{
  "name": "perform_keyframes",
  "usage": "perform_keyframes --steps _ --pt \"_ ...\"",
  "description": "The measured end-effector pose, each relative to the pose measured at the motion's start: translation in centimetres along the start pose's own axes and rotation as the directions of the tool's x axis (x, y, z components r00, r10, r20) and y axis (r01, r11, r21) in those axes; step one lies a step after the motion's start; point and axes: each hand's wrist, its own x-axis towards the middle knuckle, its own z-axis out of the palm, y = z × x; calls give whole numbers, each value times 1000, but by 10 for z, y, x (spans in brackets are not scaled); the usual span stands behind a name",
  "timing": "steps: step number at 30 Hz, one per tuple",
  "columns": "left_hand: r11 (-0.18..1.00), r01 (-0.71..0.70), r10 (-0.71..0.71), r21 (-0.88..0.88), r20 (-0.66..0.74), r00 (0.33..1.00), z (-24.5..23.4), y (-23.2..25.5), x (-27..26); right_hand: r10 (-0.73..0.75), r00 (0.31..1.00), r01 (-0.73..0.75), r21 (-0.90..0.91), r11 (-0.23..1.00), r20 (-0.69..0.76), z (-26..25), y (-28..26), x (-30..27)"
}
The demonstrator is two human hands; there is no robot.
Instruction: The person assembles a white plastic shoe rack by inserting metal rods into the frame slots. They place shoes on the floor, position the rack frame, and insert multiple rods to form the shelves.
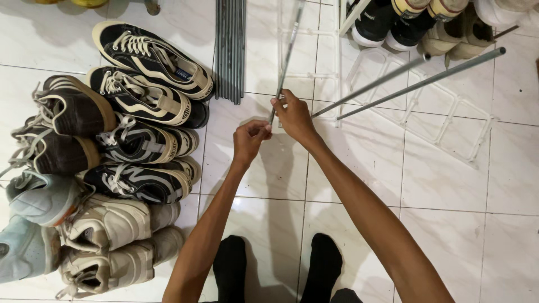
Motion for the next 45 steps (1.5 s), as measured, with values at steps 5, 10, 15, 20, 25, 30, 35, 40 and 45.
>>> perform_keyframes --steps 5,10,15,20,25,30,35,40,45 --pt "990 -97 94 100 29 995 0 -1 2 34 996 -17 197 980 -84 -8 -9 0" --pt "928 -198 195 315 39 980 8 7 7 -200 963 228 154 961 -181 -28 -18 -8" --pt "851 -338 374 401 -12 927 30 10 19 -150 964 167 60 984 -221 -42 -36 -21" --pt "753 -381 434 537 30 900 40 12 20 -131 976 133 3 991 -172 -47 -41 -33" --pt "726 -391 431 566 69 900 36 12 23 -204 967 211 29 977 -155 -47 -29 -35" --pt "719 -352 395 599 64 916 35 10 21 -146 986 149 40 988 -75 -46 -24 -36" --pt "676 -415 471 609 75 879 36 9 21 -165 984 167 35 985 -64 -44 -22 -37" --pt "682 -434 495 589 65 866 36 14 21 -296 950 302 50 952 -102 -41 -19 -36" --pt "685 -394 456 612 61 888 37 18 22 -240 969 242 39 969 -50 -44 -22 -36"
